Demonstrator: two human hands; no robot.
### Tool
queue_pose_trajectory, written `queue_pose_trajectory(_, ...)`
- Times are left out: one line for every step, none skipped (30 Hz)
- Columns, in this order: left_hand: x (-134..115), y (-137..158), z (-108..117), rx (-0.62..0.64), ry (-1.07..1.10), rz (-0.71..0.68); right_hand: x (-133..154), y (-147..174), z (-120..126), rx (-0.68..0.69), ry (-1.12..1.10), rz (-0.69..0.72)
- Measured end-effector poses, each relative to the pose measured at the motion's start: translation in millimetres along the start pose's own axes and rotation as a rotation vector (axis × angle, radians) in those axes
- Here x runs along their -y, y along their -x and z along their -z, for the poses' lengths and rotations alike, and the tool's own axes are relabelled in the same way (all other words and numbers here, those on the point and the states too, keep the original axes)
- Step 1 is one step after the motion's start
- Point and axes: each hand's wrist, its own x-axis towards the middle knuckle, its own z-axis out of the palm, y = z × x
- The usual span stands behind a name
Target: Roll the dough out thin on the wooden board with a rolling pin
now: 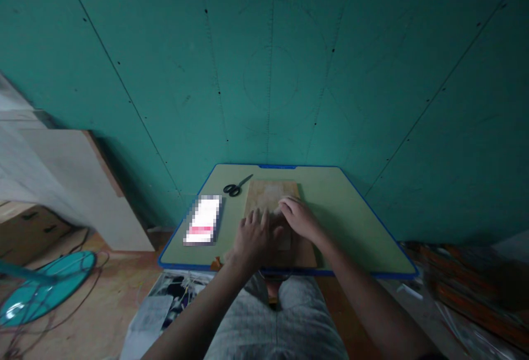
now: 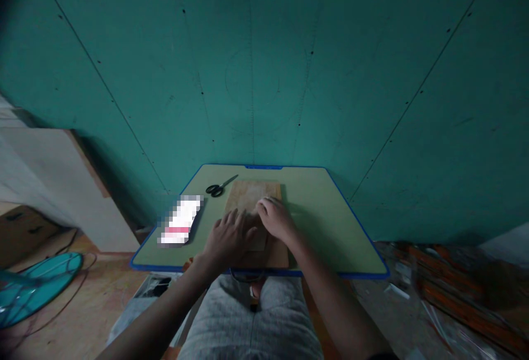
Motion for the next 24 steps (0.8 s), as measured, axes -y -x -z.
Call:
queue_pose_trajectory(-1.2,-2.3,-3.3,-0.007,-0.001,0.008,-1.9,3.3,0.2,0.020,0.015,0.016)
queue_pose_trajectory(-1.8,-3.7,-6.0,-0.014,-0.001,0.020,-3.6,6.5,-0.2,0.035,0.033,0.033)
queue_pose_trajectory(-1.8,-4.3,-7.9,-0.024,-0.001,0.030,-5.0,9.3,-1.1,0.049,0.054,0.047)
queue_pose_trajectory(-1.5,-4.5,-9.0,-0.037,-0.001,0.032,-5.9,11.5,-2.3,0.065,0.076,0.055)
queue_pose_trajectory(-0.7,-4.5,-9.2,-0.047,-0.001,0.022,-6.5,12.9,-3.7,0.084,0.096,0.055)
queue_pose_trajectory(0.5,-4.8,-8.9,-0.051,0.001,0.010,-6.6,13.1,-5.1,0.100,0.114,0.049)
queue_pose_trajectory(2.4,-5.6,-8.4,-0.049,0.003,-0.002,-6.4,12.3,-6.3,0.115,0.128,0.037)
queue_pose_trajectory(5.0,-7.0,-8.0,-0.042,0.007,-0.014,-5.9,10.3,-7.2,0.129,0.139,0.027)
queue_pose_trajectory(8.4,-9.2,-8.0,-0.032,0.009,-0.023,-5.3,7.2,-7.9,0.143,0.146,0.021)
queue_pose_trajectory(12.4,-11.9,-8.5,-0.026,0.010,-0.022,-4.5,3.0,-8.5,0.158,0.152,0.017)
queue_pose_trajectory(17.0,-15.2,-9.4,-0.025,0.007,-0.013,-3.8,-2.0,-9.1,0.174,0.158,0.013)
queue_pose_trajectory(21.9,-18.7,-10.8,-0.029,0.001,0.000,-3.1,-7.7,-10.1,0.192,0.164,0.009)
queue_pose_trajectory(26.8,-22.4,-12.3,-0.034,-0.004,0.013,-2.5,-13.9,-11.4,0.212,0.170,0.005)
queue_pose_trajectory(31.4,-26.0,-13.8,-0.036,-0.010,0.029,-2.2,-20.4,-13.3,0.231,0.176,-0.001)
queue_pose_trajectory(35.7,-29.4,-15.0,-0.034,-0.013,0.044,-2.1,-26.9,-15.7,0.246,0.181,-0.007)
queue_pose_trajectory(39.5,-32.5,-16.0,-0.028,-0.015,0.055,-2.2,-33.2,-18.5,0.256,0.184,-0.010)
queue_pose_trajectory(42.6,-35.0,-16.5,-0.021,-0.016,0.065,-2.3,-38.9,-21.4,0.261,0.186,-0.010)
queue_pose_trajectory(45.0,-37.0,-16.8,-0.019,-0.018,0.075,-2.5,-43.8,-24.3,0.260,0.186,-0.009)
queue_pose_trajectory(46.7,-38.2,-16.9,-0.019,-0.018,0.081,-2.6,-47.6,-26.9,0.257,0.185,-0.007)
queue_pose_trajectory(47.7,-38.6,-16.8,-0.023,-0.018,0.085,-2.6,-50.0,-28.8,0.252,0.185,-0.006)
queue_pose_trajectory(48.0,-38.4,-16.7,-0.028,-0.019,0.086,-2.6,-50.8,-29.9,0.250,0.186,-0.004)
queue_pose_trajectory(47.5,-37.4,-16.7,-0.031,-0.018,0.081,-2.6,-49.9,-30.2,0.250,0.188,0.000)
queue_pose_trajectory(46.4,-35.9,-16.9,-0.029,-0.016,0.069,-2.9,-47.2,-29.6,0.249,0.191,0.004)
queue_pose_trajectory(44.7,-34.0,-17.5,-0.027,-0.013,0.051,-3.4,-43.0,-28.2,0.247,0.194,0.004)
